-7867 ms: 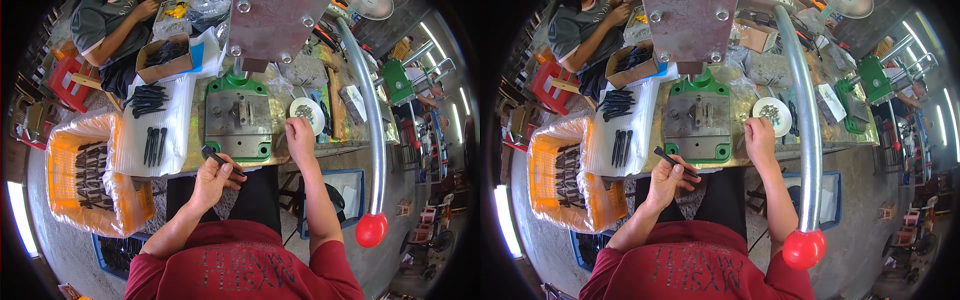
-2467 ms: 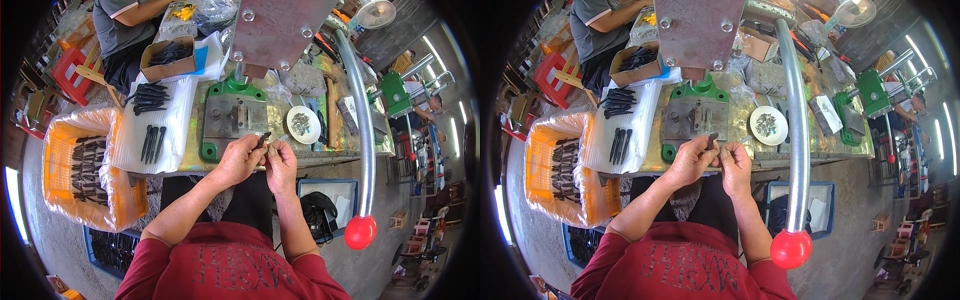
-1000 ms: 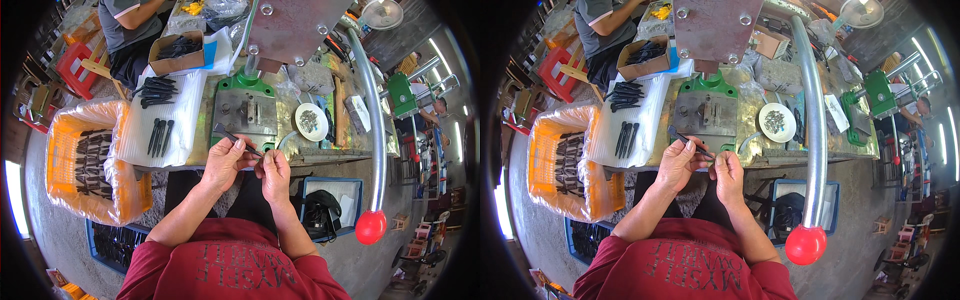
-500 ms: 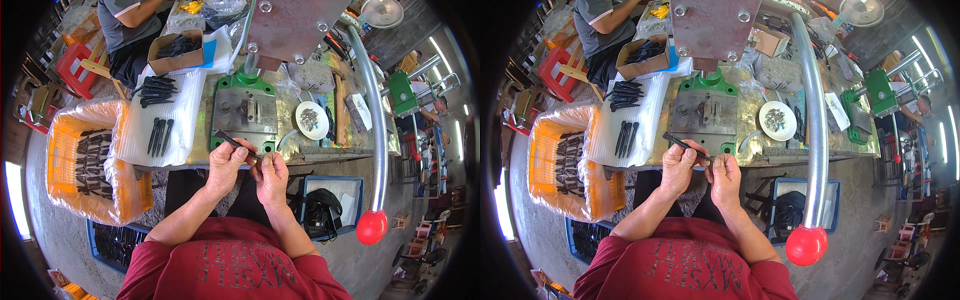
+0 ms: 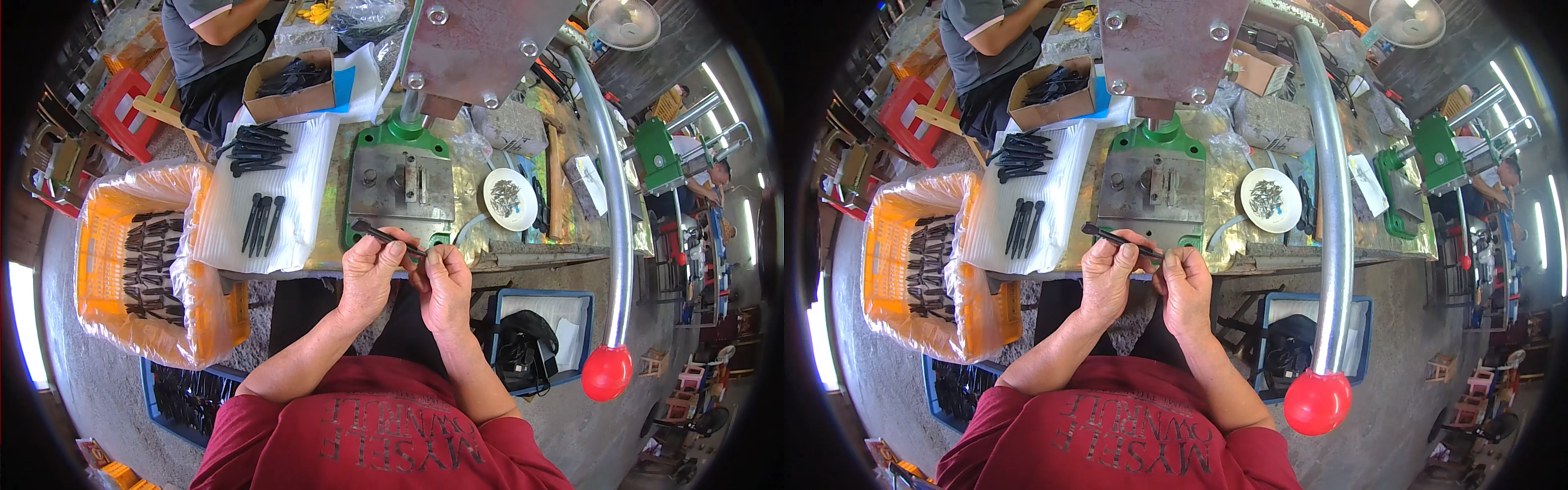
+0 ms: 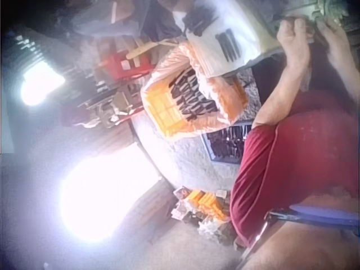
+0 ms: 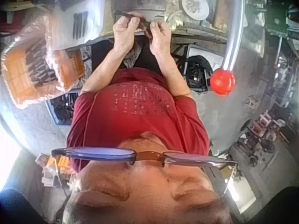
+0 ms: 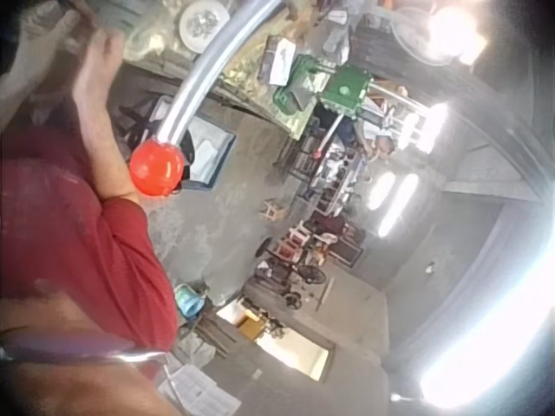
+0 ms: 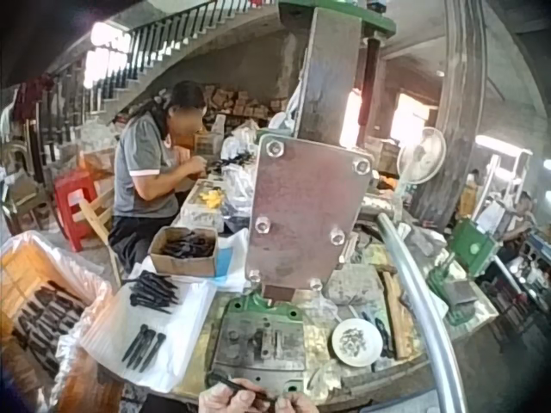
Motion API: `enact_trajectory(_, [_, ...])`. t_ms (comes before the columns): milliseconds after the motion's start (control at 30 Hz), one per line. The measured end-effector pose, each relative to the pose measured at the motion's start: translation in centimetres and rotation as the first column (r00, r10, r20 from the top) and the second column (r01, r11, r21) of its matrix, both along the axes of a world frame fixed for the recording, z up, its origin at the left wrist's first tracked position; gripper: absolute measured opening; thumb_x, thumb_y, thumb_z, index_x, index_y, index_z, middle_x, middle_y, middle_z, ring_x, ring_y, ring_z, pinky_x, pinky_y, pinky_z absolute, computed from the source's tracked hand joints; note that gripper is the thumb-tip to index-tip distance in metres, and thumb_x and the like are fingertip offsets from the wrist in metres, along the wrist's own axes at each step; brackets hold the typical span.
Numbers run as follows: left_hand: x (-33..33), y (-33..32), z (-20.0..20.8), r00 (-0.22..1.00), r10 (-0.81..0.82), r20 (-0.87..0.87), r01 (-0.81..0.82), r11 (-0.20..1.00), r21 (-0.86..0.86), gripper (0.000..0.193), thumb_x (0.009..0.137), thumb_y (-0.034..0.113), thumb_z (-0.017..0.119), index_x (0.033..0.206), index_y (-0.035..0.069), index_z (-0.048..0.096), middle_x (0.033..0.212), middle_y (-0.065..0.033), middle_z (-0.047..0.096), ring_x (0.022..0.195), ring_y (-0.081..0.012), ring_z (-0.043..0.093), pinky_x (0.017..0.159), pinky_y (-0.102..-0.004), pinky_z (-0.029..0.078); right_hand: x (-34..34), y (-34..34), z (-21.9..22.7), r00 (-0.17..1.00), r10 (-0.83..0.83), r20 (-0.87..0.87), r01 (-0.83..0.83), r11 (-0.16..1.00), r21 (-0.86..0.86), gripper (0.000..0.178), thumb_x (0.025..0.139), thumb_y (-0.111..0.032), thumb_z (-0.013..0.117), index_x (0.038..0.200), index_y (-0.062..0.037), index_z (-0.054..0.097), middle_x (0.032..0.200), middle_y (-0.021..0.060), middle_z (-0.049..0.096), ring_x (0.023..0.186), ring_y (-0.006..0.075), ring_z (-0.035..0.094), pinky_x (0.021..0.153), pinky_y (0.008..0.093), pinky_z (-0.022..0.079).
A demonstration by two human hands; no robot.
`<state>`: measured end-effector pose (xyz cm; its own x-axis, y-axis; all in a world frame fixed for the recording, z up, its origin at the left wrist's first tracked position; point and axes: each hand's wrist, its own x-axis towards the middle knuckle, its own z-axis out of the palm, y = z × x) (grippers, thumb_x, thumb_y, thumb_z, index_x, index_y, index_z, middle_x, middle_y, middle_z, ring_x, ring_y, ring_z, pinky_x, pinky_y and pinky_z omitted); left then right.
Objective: The person assembles components by inserting metal pins into plastic parts by hand, placing each piece into a manual press machine, and pulling the lever down.
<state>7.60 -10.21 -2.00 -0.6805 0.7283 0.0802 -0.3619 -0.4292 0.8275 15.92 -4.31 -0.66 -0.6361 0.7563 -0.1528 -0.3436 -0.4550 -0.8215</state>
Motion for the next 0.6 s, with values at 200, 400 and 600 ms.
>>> enact_trajectory(200, [-0.7,0.2,0.2,0.994,0.0,0.112,0.001,1.0,-0.008,0.014,0.082,0.016,0.051,0.089,0.004,0.052,0.085,-0.0092,0.057,0.072,-0.0176,0.059,0.056,-0.026,0.05,-0.6,0.4,-0.8,1.0,0.009,-0.011,-0.009,0.999,-0.048,0.013,0.082,-0.015,0.052,0.079,-0.0056,0.044,0.06,-0.0012,0.041,0.048,0.007,0.033,0.045,0.0199,0.029])
enact_trajectory(400, [-1.6,0.3,1.3,0.971,-0.047,0.236,0.058,0.998,-0.039,0.017,0.083,0.018,0.05,0.088,0.003,0.051,0.084,-0.0062,0.056,0.069,-0.0153,0.058,0.056,-0.0252,0.05,-0.7,0.6,-0.8,0.999,0.038,-0.039,-0.041,0.997,-0.073,0.016,0.08,-0.016,0.055,0.076,-0.0063,0.042,0.065,-0.0015,0.043,0.051,0.006,0.035,0.045,0.0181,0.029])
enact_trajectory(600, [-5.1,2.3,1.4,0.997,0.078,-0.009,-0.078,0.988,-0.132,0.013,0.084,0.014,0.048,0.09,0.002,0.051,0.082,-0.0053,0.055,0.07,-0.0155,0.059,0.054,-0.0237,0.049,-0.2,0.8,-1.1,0.996,0.034,-0.077,-0.033,0.999,0.011,0.014,0.083,-0.018,0.049,0.078,-0.0066,0.043,0.068,0.001,0.042,0.053,0.0073,0.034,0.047,0.0197,0.029])
